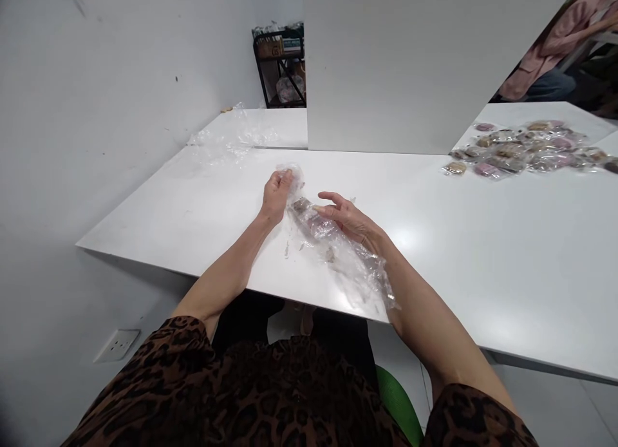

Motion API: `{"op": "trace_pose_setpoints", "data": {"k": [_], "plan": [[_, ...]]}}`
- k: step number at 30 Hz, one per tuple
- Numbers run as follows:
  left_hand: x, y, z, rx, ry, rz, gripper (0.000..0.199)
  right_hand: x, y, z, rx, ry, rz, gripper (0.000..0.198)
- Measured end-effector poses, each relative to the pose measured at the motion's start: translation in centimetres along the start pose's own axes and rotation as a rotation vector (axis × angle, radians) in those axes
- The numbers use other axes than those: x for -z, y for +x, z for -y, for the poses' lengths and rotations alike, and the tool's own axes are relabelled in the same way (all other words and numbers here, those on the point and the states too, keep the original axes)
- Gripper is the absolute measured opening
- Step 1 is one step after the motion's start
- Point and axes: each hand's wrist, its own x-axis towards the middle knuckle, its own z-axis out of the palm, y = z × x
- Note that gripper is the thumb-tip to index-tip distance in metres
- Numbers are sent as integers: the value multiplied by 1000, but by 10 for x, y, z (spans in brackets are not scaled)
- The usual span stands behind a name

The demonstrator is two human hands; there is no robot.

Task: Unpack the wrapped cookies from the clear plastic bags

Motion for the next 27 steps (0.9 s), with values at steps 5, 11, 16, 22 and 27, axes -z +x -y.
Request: {"op": "trace_pose_setpoints", "data": {"k": [5,11,16,22,27], "plan": [[16,24,-15,208,-341,-234,20,-6,-3,3,-2,39,70,59],[31,31,-12,349,-212,-443,31,-3,-3,9,199,213,-136,55],[10,4,-2,455,-181,-116,64,-1,4,5,299,325,-304,57],[-2,-16,-3,514,-144,313,33,-2,7,2,332,274,-316,52],[2,-16,-8,343,-67,204,14,-2,8,0,265,296,-302,48]]}}
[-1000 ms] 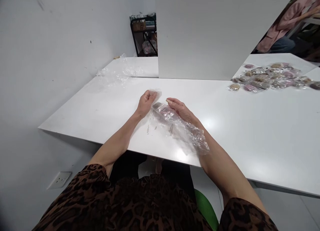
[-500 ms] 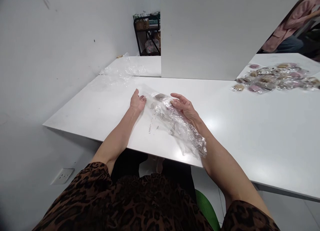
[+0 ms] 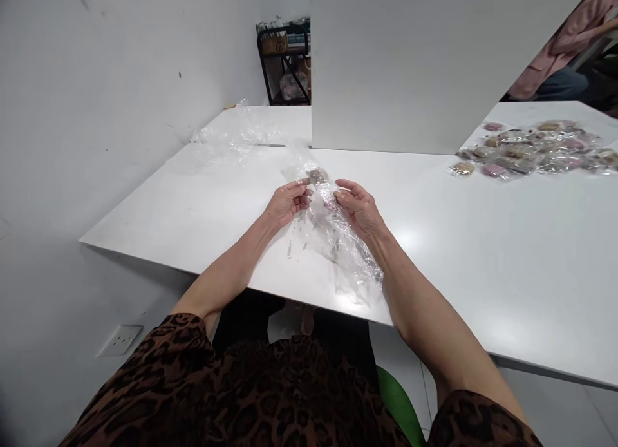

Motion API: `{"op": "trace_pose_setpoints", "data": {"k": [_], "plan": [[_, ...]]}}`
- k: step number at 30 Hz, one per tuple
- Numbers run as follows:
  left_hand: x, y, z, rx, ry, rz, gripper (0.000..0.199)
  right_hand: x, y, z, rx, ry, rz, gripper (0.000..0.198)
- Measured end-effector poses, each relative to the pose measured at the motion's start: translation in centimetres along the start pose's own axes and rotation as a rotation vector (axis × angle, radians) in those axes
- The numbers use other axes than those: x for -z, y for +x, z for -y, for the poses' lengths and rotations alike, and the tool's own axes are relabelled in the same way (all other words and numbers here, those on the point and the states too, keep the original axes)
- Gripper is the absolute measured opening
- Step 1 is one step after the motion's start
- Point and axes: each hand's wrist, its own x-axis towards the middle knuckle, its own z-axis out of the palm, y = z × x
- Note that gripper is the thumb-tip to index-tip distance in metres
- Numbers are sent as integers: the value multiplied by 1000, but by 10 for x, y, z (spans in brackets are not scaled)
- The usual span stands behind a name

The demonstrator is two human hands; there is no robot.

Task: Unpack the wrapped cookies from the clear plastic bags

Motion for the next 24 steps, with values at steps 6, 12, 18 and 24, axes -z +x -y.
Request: {"op": "trace_pose_setpoints", "data": {"k": [6,12,18,24], "plan": [[-4,-2,-2,-157,154,-81,7,1,0,-7,-99,-59,86,45],[-4,-4,-6,-138,157,-29,8,-1,-3,-9,-56,-238,111,41],[-6,-5,-12,-92,-24,132,11,-7,-11,-5,-135,-215,161,51],[-5,-8,-28,-102,-160,99,7,-1,-6,-8,-159,-152,101,47]]}}
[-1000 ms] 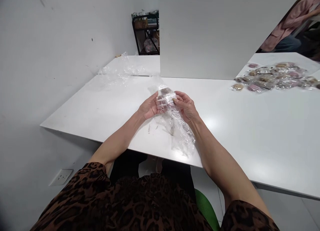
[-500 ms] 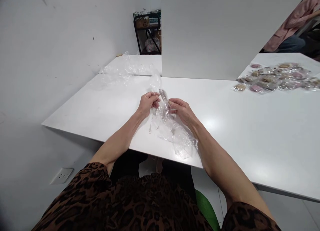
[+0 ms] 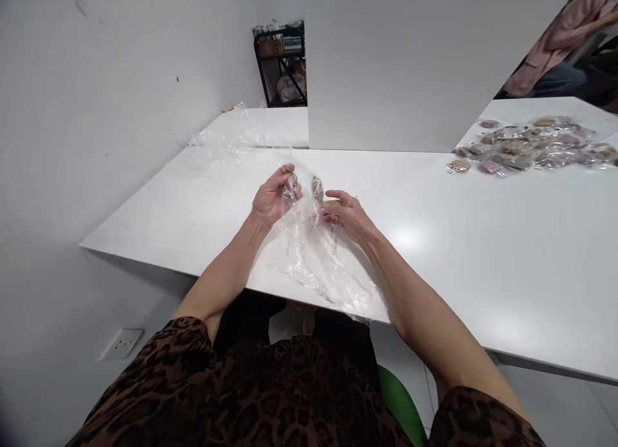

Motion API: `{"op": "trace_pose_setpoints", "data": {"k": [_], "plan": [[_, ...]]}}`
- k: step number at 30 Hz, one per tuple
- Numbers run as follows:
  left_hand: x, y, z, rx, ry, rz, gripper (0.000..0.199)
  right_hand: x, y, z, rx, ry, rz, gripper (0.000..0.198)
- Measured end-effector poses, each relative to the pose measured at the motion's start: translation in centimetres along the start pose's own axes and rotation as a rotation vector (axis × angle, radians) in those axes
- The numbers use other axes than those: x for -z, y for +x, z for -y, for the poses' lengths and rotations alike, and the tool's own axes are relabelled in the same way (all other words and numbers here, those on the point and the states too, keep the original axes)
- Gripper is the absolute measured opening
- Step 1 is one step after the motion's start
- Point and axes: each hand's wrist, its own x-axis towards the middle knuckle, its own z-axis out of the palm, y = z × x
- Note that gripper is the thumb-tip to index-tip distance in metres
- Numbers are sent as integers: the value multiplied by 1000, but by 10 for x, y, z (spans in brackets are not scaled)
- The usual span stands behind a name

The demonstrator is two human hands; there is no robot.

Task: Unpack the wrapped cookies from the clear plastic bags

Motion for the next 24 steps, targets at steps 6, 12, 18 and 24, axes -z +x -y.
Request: {"op": "trace_pose_setpoints", "data": {"k": [6,12,18,24], "plan": [[6,-1,-9,-97,8,-55,12,-1,3,-3,-12,-26,11,32],[6,-4,-12,-169,55,-60,15,-5,2,-5,0,-3,84,44],[-9,-4,-34,-239,105,-77,24,-2,5,-5,29,-25,35,50],[-36,-3,-73,-328,81,19,27,0,6,-1,52,-35,10,48]]}}
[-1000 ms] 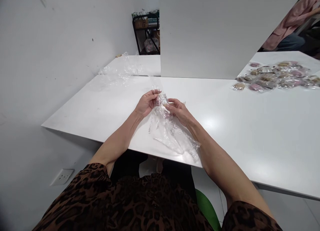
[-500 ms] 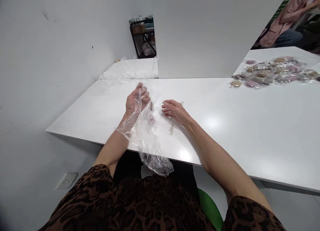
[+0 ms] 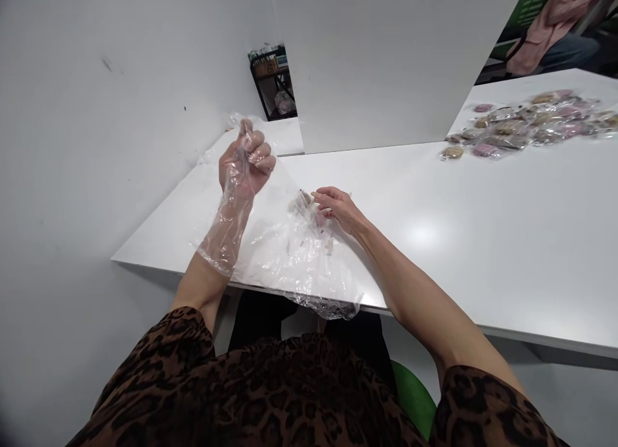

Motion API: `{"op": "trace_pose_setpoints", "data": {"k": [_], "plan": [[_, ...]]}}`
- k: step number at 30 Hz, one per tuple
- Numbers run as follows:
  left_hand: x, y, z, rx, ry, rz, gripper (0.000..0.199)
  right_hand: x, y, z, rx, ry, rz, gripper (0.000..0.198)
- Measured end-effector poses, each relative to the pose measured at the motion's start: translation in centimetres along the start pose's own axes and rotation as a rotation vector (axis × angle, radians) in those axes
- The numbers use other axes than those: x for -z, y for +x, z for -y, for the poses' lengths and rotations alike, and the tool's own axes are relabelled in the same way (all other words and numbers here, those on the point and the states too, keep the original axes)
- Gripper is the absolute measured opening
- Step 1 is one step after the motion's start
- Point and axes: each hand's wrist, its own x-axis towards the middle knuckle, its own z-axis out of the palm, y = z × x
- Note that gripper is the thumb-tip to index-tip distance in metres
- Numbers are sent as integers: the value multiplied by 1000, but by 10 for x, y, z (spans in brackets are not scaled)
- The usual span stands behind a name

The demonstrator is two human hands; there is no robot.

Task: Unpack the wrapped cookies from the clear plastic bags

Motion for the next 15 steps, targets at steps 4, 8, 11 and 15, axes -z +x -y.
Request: {"op": "trace_pose_setpoints", "data": {"k": [4,8,11,15], "plan": [[-20,7,-23,-123,-61,194,31,2,1,2,16,-43,-2,49],[-38,14,-46,-221,1,232,38,3,1,5,71,-109,-64,45],[-48,20,-63,-198,-144,361,37,4,-1,8,118,-143,-58,47],[-67,21,-77,-147,-306,573,31,2,-5,12,221,-106,110,68]]}}
